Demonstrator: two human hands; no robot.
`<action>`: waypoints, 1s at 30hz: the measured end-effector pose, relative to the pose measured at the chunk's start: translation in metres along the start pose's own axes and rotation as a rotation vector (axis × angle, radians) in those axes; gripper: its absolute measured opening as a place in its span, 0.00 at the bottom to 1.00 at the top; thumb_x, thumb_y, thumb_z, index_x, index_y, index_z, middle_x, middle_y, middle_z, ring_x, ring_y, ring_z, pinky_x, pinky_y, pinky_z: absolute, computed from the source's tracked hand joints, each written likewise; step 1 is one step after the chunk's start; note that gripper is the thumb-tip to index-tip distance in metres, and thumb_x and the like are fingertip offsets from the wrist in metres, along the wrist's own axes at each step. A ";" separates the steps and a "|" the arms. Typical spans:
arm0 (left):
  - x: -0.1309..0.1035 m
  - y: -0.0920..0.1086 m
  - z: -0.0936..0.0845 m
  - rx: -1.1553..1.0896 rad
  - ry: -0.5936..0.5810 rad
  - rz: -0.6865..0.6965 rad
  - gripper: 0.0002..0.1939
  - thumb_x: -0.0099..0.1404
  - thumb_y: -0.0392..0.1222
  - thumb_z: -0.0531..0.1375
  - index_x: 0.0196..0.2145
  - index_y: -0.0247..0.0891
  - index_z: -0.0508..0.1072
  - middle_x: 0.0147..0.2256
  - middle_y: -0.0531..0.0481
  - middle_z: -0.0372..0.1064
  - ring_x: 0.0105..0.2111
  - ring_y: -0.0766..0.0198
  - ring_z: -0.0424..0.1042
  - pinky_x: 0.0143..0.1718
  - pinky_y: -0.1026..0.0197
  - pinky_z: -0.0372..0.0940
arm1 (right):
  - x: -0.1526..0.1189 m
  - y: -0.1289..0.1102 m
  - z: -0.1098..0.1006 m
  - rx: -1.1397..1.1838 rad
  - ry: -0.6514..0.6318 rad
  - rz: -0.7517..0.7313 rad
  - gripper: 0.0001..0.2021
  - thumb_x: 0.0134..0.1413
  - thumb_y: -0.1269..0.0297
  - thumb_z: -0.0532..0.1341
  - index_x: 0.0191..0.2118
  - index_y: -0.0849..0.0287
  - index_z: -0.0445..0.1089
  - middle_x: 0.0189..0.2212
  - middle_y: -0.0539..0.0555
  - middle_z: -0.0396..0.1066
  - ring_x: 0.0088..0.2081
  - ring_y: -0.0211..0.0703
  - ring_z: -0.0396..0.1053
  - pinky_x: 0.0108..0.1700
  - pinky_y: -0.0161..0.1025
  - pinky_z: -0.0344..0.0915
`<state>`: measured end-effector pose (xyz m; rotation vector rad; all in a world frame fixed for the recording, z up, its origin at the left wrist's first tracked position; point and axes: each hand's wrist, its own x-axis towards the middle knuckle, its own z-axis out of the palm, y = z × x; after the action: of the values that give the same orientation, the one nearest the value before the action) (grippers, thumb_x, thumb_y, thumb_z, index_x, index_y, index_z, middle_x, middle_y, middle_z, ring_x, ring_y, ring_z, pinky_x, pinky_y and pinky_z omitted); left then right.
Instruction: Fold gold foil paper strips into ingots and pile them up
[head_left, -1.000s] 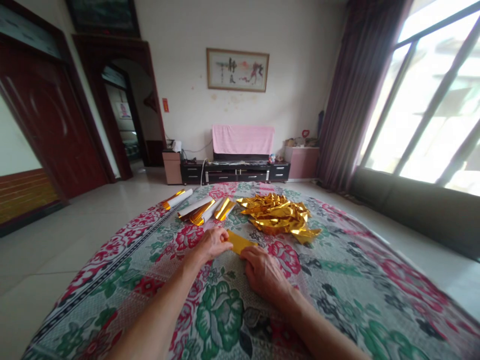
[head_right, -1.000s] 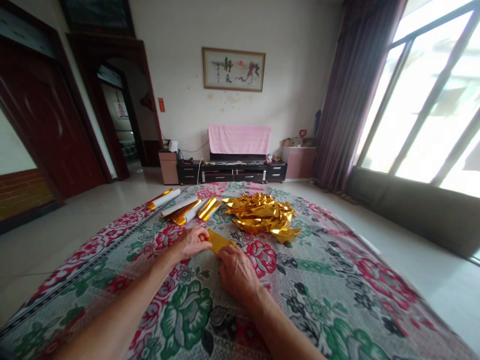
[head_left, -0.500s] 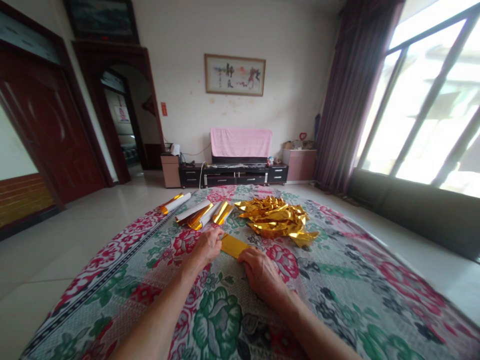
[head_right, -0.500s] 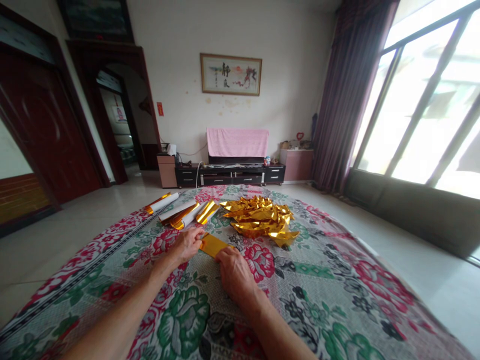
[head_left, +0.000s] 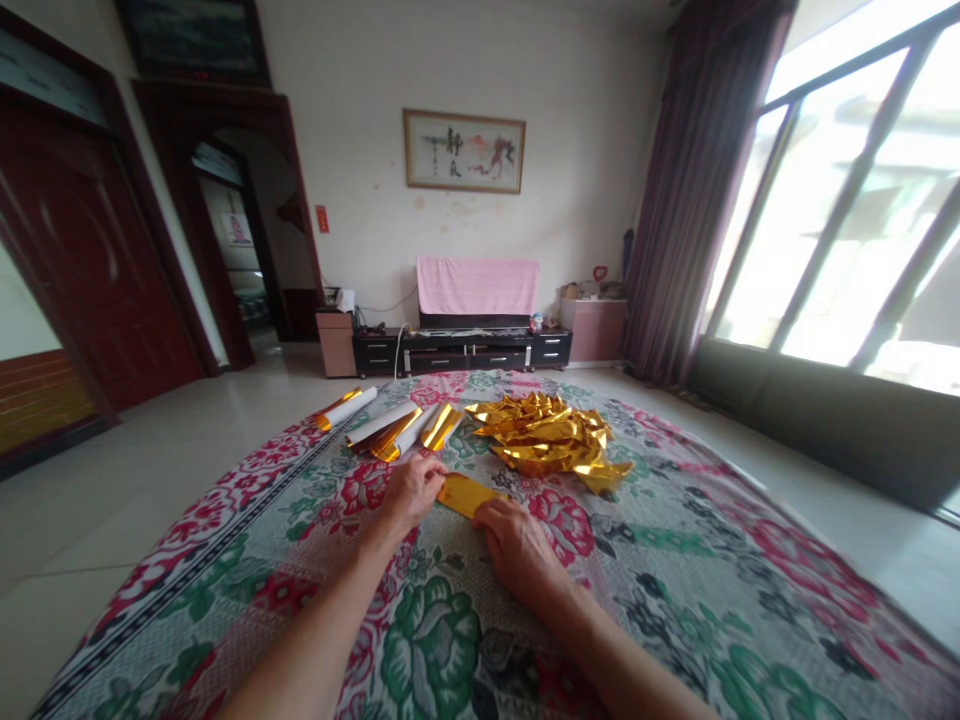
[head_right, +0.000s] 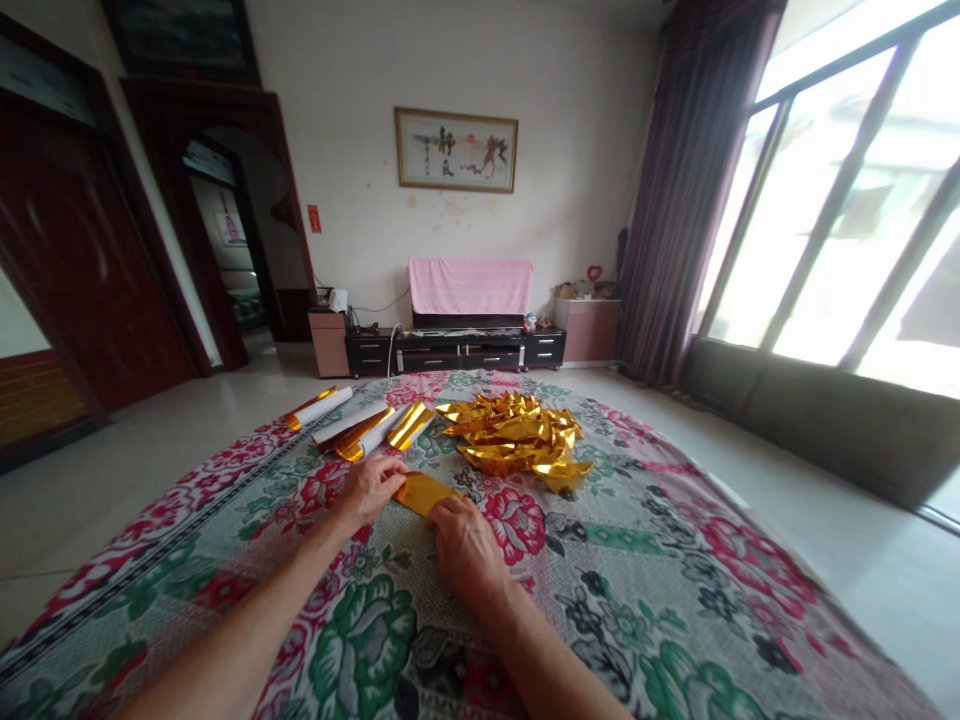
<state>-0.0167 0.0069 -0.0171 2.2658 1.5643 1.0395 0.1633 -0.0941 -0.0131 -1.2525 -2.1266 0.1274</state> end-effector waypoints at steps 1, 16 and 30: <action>-0.001 0.000 -0.001 -0.030 0.006 -0.003 0.08 0.54 0.37 0.55 0.30 0.37 0.74 0.30 0.50 0.70 0.27 0.68 0.67 0.32 0.65 0.62 | 0.000 -0.002 -0.001 -0.027 0.011 -0.008 0.11 0.52 0.77 0.51 0.33 0.57 0.69 0.33 0.53 0.68 0.36 0.39 0.63 0.40 0.34 0.59; -0.007 0.008 -0.017 -0.394 -0.160 -0.095 0.10 0.51 0.38 0.52 0.29 0.36 0.71 0.25 0.52 0.72 0.25 0.66 0.68 0.27 0.65 0.62 | 0.001 -0.001 -0.010 -0.097 0.381 0.078 0.17 0.50 0.67 0.55 0.47 0.59 0.60 0.42 0.58 0.66 0.45 0.47 0.62 0.47 0.45 0.56; -0.007 0.015 -0.030 -0.340 -0.141 -0.027 0.18 0.59 0.47 0.47 0.25 0.36 0.72 0.25 0.52 0.71 0.29 0.65 0.68 0.32 0.65 0.62 | -0.003 -0.015 -0.016 -0.109 0.038 -0.114 0.10 0.51 0.65 0.55 0.40 0.58 0.66 0.32 0.54 0.68 0.34 0.41 0.63 0.41 0.40 0.54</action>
<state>-0.0268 -0.0117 0.0100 2.0322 1.2508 1.0242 0.1622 -0.1082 0.0041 -1.1812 -2.1916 -0.0617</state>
